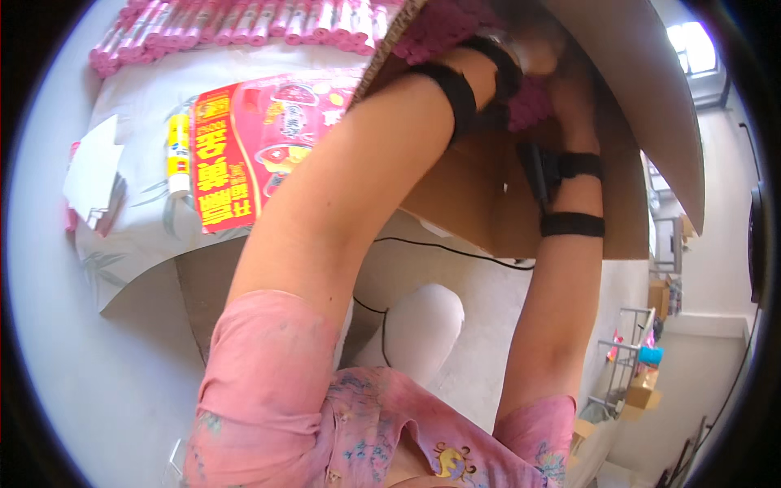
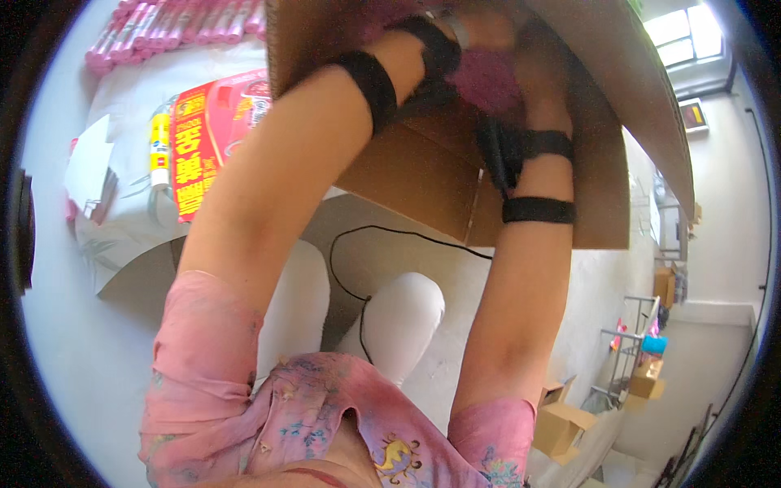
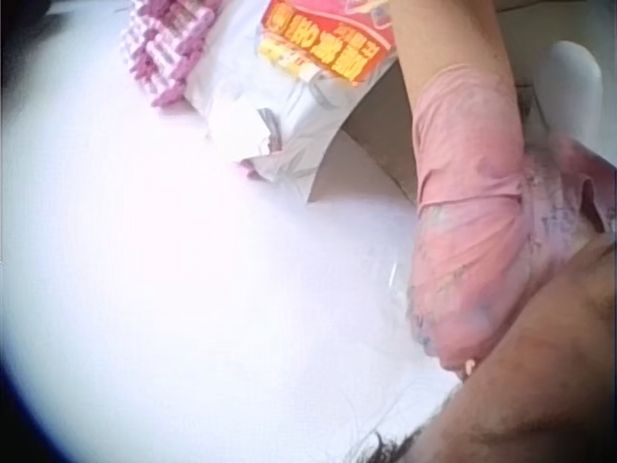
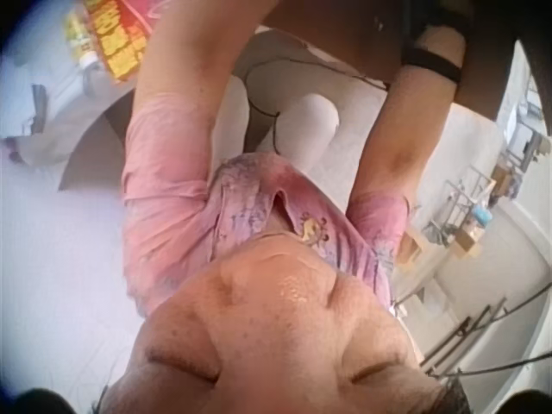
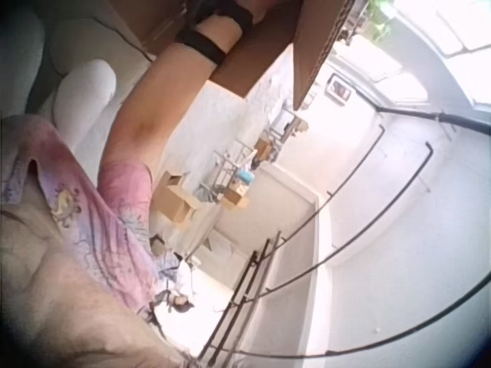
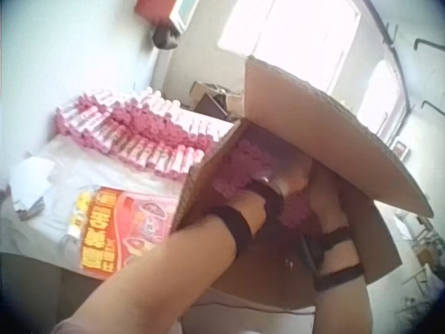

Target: The person packs pink tubes into a cardboard box by hand, arranging them in rows. They repeatedly reach for more pink tubes from a large pile on the table and place them into the box.

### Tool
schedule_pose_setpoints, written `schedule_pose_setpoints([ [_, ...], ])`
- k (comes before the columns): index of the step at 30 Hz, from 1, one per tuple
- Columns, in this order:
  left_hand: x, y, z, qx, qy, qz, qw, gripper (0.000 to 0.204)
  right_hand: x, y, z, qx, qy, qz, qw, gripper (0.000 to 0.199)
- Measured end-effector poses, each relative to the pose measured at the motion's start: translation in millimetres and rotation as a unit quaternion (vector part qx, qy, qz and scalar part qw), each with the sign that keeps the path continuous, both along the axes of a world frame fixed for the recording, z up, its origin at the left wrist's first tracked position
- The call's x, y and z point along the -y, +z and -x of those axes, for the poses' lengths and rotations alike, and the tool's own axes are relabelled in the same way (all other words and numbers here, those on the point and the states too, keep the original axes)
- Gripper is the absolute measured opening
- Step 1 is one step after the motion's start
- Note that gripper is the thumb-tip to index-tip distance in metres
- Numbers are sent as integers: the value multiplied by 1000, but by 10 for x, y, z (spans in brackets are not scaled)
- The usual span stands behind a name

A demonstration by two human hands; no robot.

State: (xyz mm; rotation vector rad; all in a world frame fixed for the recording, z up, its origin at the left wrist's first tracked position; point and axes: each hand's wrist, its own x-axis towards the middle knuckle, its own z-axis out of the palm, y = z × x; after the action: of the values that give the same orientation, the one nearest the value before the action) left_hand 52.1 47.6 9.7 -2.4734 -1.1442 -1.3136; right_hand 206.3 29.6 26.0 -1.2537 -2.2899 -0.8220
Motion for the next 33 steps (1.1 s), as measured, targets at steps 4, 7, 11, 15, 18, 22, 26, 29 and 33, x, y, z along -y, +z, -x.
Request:
schedule_pose_setpoints([
  [4,1121,-29,144,102,-40,-159,981,23,213,-151,-187,-44,-102,93,989,37],
  [7,2155,164,480,56,-32,-112,992,26,321,-211,-206,-71,-154,134,976,37],
  [11,2964,425,1457,-207,-131,191,950,27,248,-267,-8,-101,-188,182,960,38],
  [15,2979,404,2417,-207,9,290,934,27,-20,-483,-294,-36,-63,-39,997,37],
  [18,2346,284,3373,-230,209,275,910,21,-204,-549,-514,74,-208,17,975,39],
  [22,1636,108,4950,-156,479,210,838,33,-148,-442,-171,19,-210,61,976,38],
  [26,1365,-38,5063,-126,512,315,789,30,-79,-426,-263,-7,-186,13,983,33],
  [29,1248,-326,5257,-136,521,229,811,30,-90,-382,-216,-66,-152,-10,986,36],
  [33,1223,-431,5169,-22,576,157,802,26,-39,-387,-160,-76,-165,11,983,43],
])
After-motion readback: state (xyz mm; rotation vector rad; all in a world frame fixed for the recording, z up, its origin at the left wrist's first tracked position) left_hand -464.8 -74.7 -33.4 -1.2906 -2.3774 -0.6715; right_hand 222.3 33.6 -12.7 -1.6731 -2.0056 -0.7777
